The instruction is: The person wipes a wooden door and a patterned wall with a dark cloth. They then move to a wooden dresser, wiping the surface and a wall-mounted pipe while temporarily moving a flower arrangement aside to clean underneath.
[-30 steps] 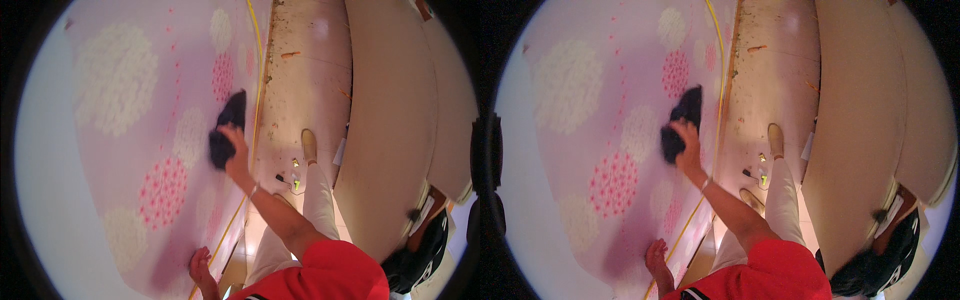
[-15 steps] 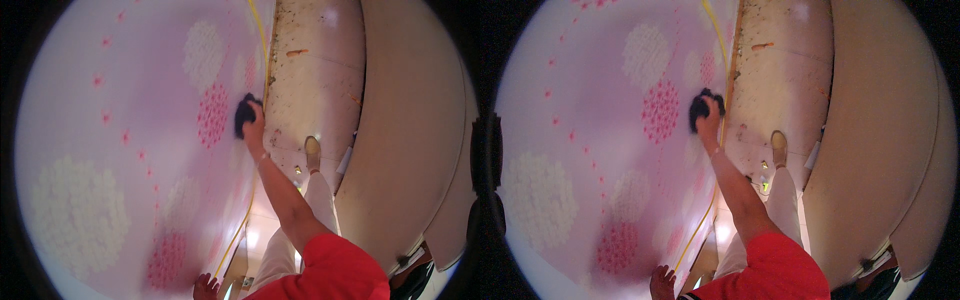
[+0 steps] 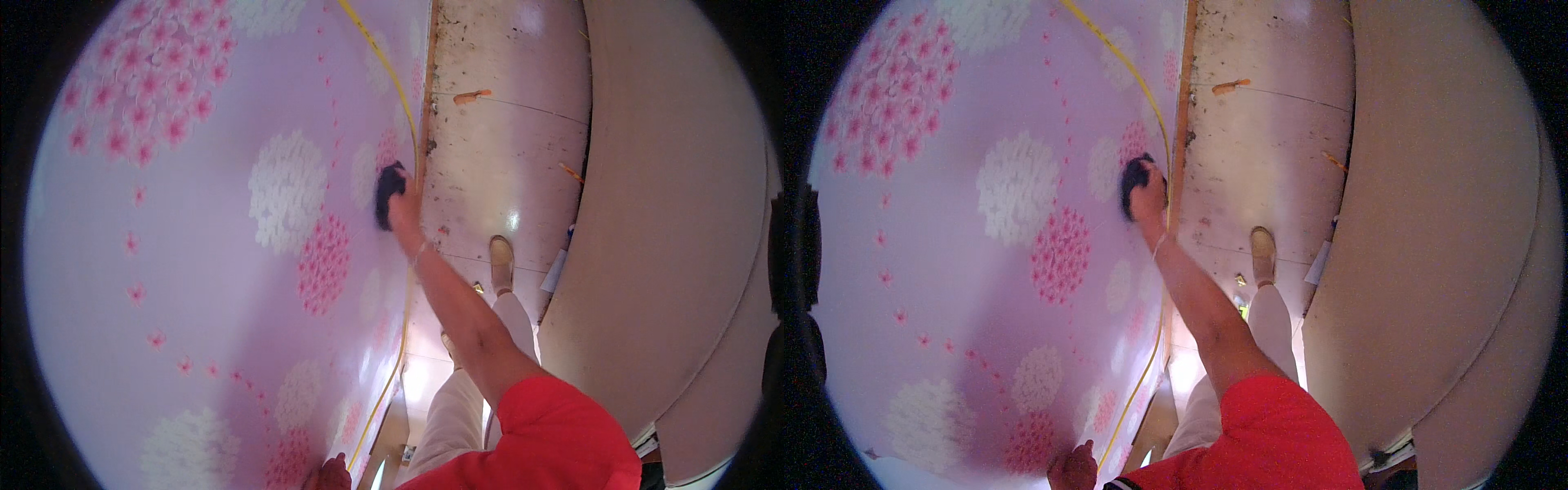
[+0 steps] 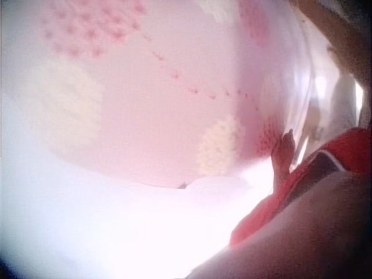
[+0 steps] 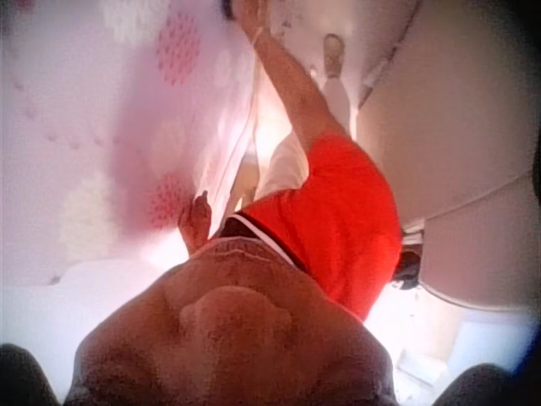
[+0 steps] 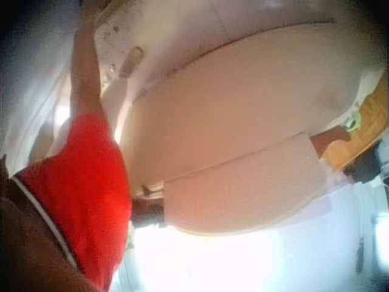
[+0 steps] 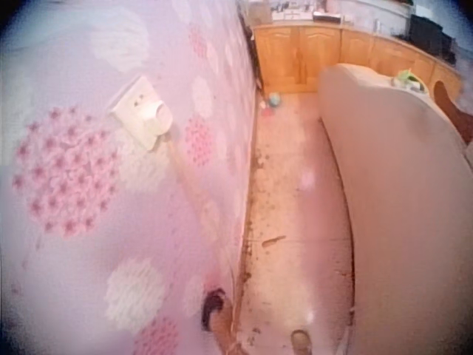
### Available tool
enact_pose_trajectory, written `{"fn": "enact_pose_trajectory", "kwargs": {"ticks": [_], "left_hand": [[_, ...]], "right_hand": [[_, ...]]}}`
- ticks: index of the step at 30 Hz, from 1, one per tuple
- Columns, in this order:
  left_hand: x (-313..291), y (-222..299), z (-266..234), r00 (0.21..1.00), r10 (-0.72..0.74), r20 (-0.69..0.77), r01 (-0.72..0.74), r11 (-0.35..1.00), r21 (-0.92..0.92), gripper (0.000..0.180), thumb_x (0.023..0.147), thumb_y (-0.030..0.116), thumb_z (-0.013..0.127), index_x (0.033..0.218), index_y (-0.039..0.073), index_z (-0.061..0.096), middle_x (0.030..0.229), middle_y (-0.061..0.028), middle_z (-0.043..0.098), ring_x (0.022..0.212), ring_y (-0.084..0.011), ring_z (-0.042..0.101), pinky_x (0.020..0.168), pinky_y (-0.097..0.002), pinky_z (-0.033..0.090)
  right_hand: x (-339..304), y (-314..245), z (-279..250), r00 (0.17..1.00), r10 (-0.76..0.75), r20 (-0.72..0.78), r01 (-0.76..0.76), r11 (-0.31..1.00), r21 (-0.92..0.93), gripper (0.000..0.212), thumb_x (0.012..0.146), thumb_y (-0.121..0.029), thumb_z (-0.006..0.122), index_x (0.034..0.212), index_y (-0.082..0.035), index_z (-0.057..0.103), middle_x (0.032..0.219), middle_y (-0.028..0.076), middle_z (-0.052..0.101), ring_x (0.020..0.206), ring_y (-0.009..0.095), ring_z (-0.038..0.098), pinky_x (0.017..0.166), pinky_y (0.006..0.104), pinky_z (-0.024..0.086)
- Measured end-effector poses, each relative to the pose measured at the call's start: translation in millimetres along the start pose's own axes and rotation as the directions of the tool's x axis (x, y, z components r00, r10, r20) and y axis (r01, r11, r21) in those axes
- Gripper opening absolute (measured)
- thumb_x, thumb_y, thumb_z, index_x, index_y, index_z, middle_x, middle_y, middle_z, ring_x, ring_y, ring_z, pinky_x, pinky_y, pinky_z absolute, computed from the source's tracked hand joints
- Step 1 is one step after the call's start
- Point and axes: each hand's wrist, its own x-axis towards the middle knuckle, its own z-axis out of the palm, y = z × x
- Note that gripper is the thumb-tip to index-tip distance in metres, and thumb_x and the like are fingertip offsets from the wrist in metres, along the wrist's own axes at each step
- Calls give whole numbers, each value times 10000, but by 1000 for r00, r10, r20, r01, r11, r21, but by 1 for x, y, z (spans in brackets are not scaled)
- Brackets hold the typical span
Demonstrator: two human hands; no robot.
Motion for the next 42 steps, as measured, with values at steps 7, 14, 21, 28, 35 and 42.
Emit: {"fn": "enact_pose_trajectory", "kwargs": {"ticks": [7, 14, 21, 28, 35, 42], "left_hand": [[10, -1, 1, 988, 90, -124, -57, 967, 249, 529, 944, 125, 592, 1320, -199, 408, 817, -46, 516, 722, -132, 486, 835, -278, 482], [62, 27, -78, 985, -169, 44, 172, 981, -89, 426, 954, 152, 589, 1244, -145, 496, 821, -38, 527, 696, -129, 477, 768, -272, 474], [54, 16, -77, 997, -16, 72, 24, 994, -107, 209, 894, 121, 604, 1040, -26, 632, 1115, -220, 656, 1101, -353, 615, 893, -459, 523], [67, 23, -56, 998, -56, -20, 52, 986, -160, 134, 843, 20, 589, 956, -34, 638, 1039, -231, 676, 1056, -372, 646, 911, -467, 547], [82, 26, -62, 975, -216, -58, 183, 918, -353, 142, 862, 26, 564, 986, 13, 632, 1036, -203, 670, 1025, -383, 648, 886, -481, 564], [68, 15, -47, 999, -21, 37, 31, 953, -302, 159, 870, -34, 516, 1026, -58, 544, 913, -193, 648, 969, -381, 649, 876, -475, 574]], "right_hand": [[-119, -75, -32, 822, -514, 245, 533, 846, -13, 539, 766, -73, 610, 1297, -15, 535, 1339, 264, 493, 1273, 473, 408, 1122, 503, 267], [-2, -109, 4, 987, -54, -153, 58, 998, 22, 408, 825, -23, 523, 1226, -48, 592, 1201, 211, 586, 1138, 393, 541, 1021, 459, 394], [-142, -265, -25, 588, -778, 223, 748, 628, 217, 488, 790, -317, 696, 1244, -155, 618, 1296, 200, 510, 1203, 443, 454, 1039, 565, 339], [1, -234, 7, 983, -184, -18, 184, 983, 1, 562, 777, 115, 418, 1299, -49, 546, 1310, 213, 532, 1210, 422, 472, 1068, 481, 336], [-138, -427, -16, 586, -797, 145, 765, 603, 226, 454, 774, -51, 608, 1227, -70, 598, 1288, 221, 524, 1215, 419, 462, 1067, 484, 331], [-62, -399, 8, 843, -536, -48, 538, 840, 66, 456, 780, 74, 496, 1216, -33, 576, 1194, 195, 562, 1192, 406, 493, 1047, 443, 367]]}}
